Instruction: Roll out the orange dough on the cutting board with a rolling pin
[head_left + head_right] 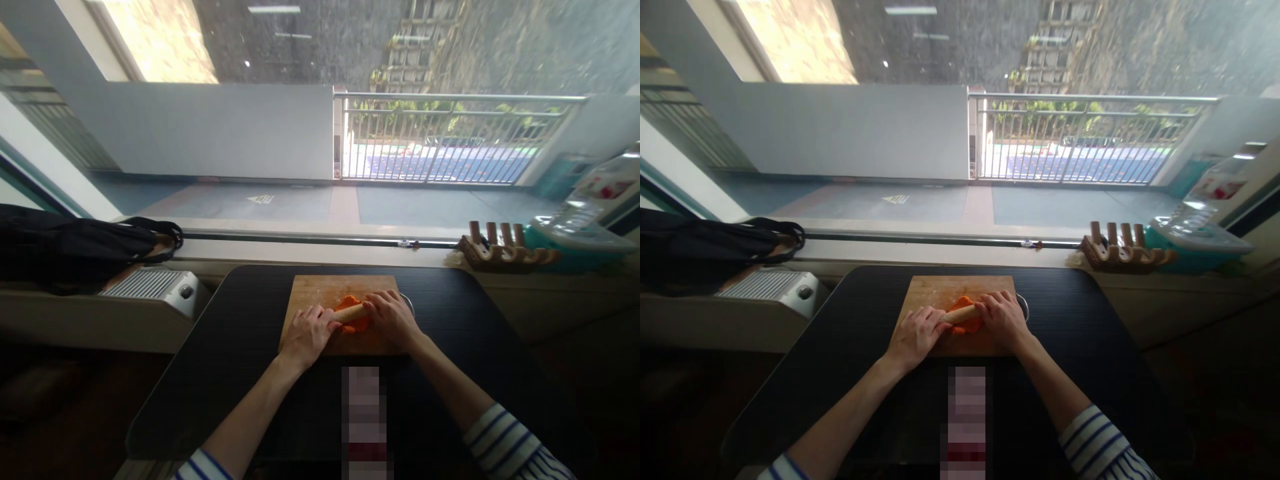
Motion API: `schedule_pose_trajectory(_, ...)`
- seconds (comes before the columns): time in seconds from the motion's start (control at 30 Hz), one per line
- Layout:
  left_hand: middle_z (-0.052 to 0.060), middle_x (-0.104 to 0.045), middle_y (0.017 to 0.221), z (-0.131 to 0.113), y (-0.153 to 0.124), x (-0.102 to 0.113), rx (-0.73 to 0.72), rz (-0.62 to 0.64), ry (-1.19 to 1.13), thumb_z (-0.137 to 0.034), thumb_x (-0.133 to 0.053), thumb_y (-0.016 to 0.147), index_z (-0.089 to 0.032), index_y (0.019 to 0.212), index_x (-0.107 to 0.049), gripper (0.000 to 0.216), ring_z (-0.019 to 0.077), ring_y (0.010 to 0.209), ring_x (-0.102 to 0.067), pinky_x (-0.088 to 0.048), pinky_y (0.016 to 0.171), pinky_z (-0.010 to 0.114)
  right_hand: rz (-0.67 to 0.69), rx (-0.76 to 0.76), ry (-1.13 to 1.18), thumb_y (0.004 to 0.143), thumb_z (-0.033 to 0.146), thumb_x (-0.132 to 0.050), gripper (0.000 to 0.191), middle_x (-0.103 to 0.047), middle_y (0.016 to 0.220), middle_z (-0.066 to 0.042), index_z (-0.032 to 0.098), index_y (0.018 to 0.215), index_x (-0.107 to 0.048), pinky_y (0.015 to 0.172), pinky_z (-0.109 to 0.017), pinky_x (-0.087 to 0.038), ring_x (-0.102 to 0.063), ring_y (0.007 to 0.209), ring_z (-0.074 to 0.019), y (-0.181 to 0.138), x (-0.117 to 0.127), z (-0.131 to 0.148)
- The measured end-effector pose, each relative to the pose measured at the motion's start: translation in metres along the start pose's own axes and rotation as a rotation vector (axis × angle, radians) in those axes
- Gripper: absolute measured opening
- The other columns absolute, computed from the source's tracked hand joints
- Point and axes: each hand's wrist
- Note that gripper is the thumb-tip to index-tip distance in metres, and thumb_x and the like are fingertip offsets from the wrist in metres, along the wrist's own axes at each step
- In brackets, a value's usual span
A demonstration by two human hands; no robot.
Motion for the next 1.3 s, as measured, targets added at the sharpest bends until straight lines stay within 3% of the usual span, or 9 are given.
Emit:
schedule_pose_trajectory(0.23, 0.004, -0.062, 0.088, -0.031, -0.017, 0.012, 0.179, -0.05, -0.068, -0.039, -0.044, 0.092, -0.021, 0.094, -0.059, 0.024, 0.0196, 0.086, -0.058, -0.041, 0.076, 0.033, 0.026, 0.187, 0.061, 0.094, 0.04, -0.042, 0.031, -0.064, 0.084, -0.006, 0.022, 0.085, -0.065, 0.08, -0.034, -0.043, -0.054, 0.084, -0.0188, 0.015, 0.025, -0.008)
schedule_pose_trajectory(0.43, 0.004, -0.061, 0.086, -0.049, -0.03, -0.008, 0.237, -0.043, -0.067, -0.038, -0.04, 0.093, -0.021, 0.09, -0.06, 0.026, 0.0201, 0.083, -0.057, -0.042, 0.074, 0.034, 0.144, 0.196, 0.052, 0.094, 0.04, -0.041, 0.03, -0.065, 0.089, -0.005, 0.023, 0.092, -0.066, 0.08, -0.033, -0.043, -0.054, 0.086, -0.0191, 0.002, 0.022, -0.017)
schedule_pose_trajectory(0.67, 0.004, -0.06, 0.089, -0.028, -0.022, -0.012, 0.129, -0.038, -0.018, -0.044, -0.042, 0.091, -0.024, 0.096, -0.061, 0.028, 0.0211, 0.088, -0.055, -0.041, 0.077, 0.035, 0.103, 0.02, -0.073, 0.095, 0.041, -0.034, 0.04, -0.063, 0.11, -0.01, 0.021, 0.124, -0.054, 0.086, -0.041, -0.041, -0.051, 0.099, -0.026, -0.018, 0.008, -0.006)
schedule_pose_trajectory(0.83, 0.003, -0.06, 0.092, -0.002, -0.008, -0.005, -0.074, 0.059, -0.165, -0.045, -0.039, 0.092, -0.025, 0.1, -0.061, 0.031, 0.0174, 0.089, -0.055, -0.042, 0.08, 0.031, 0.049, -0.124, -0.146, 0.095, 0.042, -0.033, 0.043, -0.062, 0.113, -0.011, 0.02, 0.126, -0.053, 0.082, -0.041, -0.04, -0.052, 0.1, -0.0272, -0.032, 0.004, 0.011)
schedule_pose_trajectory(0.97, 0.003, -0.061, 0.092, 0.01, 0.002, -0.001, -0.157, 0.091, -0.226, -0.046, -0.041, 0.091, -0.023, 0.097, -0.061, 0.031, 0.0177, 0.09, -0.055, -0.043, 0.081, 0.031, 0.042, -0.21, -0.198, 0.096, 0.042, -0.032, 0.044, -0.061, 0.112, -0.011, 0.019, 0.126, -0.054, 0.083, -0.038, -0.039, -0.052, 0.102, -0.0253, -0.036, 0.004, 0.021)
schedule_pose_trajectory(1.13, 0.004, -0.062, 0.09, 0.008, 0.003, 0.01, -0.156, 0.129, -0.234, -0.045, -0.04, 0.092, -0.021, 0.094, -0.064, 0.034, 0.0185, 0.088, -0.056, -0.044, 0.081, 0.032, 0.128, -0.233, -0.192, 0.097, 0.042, -0.03, 0.042, -0.062, 0.102, -0.007, 0.021, 0.122, -0.057, 0.079, -0.033, -0.037, -0.054, 0.096, -0.0204, -0.031, 0.017, 0.027)
schedule_pose_trajectory(1.3, 0.004, -0.061, 0.092, -0.005, -0.011, 0.016, -0.016, 0.014, -0.278, -0.046, -0.037, 0.092, -0.022, 0.098, -0.062, 0.035, 0.0189, 0.09, -0.057, -0.044, 0.08, 0.032, 0.081, -0.106, -0.193, 0.096, 0.042, -0.033, 0.04, -0.061, 0.098, -0.008, 0.02, 0.117, -0.058, 0.08, -0.032, -0.034, -0.053, 0.095, -0.0199, -0.011, 0.041, 0.025)
Point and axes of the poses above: each hand's wrist, its own y-axis towards the middle knuckle, its own x-axis out of the back of the hand, z = x × y
